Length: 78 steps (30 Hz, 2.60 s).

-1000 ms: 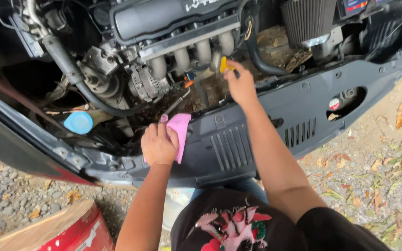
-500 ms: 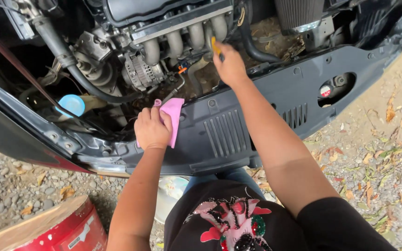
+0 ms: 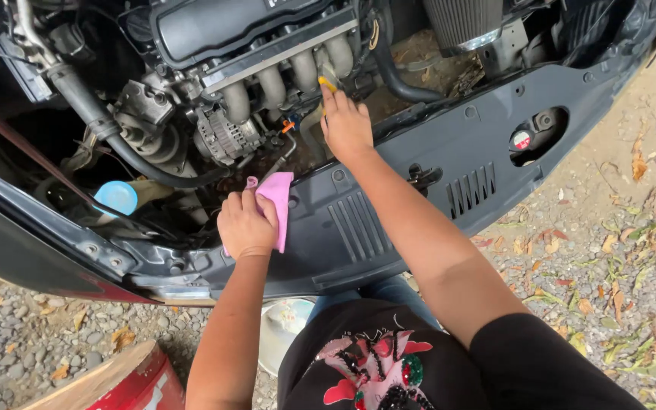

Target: Cleaning a car engine bay using a small brush and a cloth for detailed scrubbing

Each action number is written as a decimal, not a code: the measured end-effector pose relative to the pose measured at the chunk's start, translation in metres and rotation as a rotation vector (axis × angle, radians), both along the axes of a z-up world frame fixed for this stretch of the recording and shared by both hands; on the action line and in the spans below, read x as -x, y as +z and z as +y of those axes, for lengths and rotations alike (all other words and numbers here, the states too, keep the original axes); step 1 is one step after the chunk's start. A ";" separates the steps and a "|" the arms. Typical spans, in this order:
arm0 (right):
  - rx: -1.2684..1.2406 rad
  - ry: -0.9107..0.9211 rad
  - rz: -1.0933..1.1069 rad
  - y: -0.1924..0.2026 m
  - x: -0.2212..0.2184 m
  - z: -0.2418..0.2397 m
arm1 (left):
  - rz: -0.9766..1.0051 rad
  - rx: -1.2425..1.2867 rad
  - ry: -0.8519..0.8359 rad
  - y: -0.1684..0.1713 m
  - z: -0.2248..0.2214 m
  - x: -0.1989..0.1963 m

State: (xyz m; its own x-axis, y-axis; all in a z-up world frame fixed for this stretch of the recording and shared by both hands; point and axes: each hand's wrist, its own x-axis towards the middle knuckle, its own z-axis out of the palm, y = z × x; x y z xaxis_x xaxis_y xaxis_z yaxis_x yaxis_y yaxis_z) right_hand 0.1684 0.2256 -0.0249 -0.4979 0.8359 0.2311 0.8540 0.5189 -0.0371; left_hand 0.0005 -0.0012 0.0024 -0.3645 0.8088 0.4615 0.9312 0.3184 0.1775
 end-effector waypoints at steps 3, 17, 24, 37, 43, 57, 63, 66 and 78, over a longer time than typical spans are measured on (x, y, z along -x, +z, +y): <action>0.369 -0.109 -0.101 0.003 0.008 0.004 | -0.013 0.008 -0.001 -0.002 0.001 0.000; 1.371 -0.636 1.119 0.049 -0.019 0.023 | 0.007 0.002 0.006 0.003 0.001 -0.001; 0.853 -0.335 1.035 0.078 -0.019 -0.018 | -0.006 0.002 0.022 -0.010 -0.001 0.000; 0.607 -0.156 0.425 0.037 0.004 -0.032 | -0.004 -0.004 0.013 0.004 0.000 -0.001; 0.070 0.218 0.489 0.030 0.022 -0.029 | -0.011 0.002 0.009 0.005 -0.001 -0.001; 0.685 -0.207 0.676 -0.017 0.035 0.018 | -0.036 0.006 0.015 0.006 0.001 -0.001; 0.884 -0.461 0.325 0.047 0.020 -0.017 | -0.032 0.010 0.018 0.011 0.002 -0.003; 0.814 -0.500 0.224 0.057 0.012 -0.019 | -0.030 0.013 0.021 0.013 0.001 -0.004; 0.191 0.082 0.891 0.064 -0.023 -0.011 | -0.014 0.024 0.008 0.013 0.002 -0.002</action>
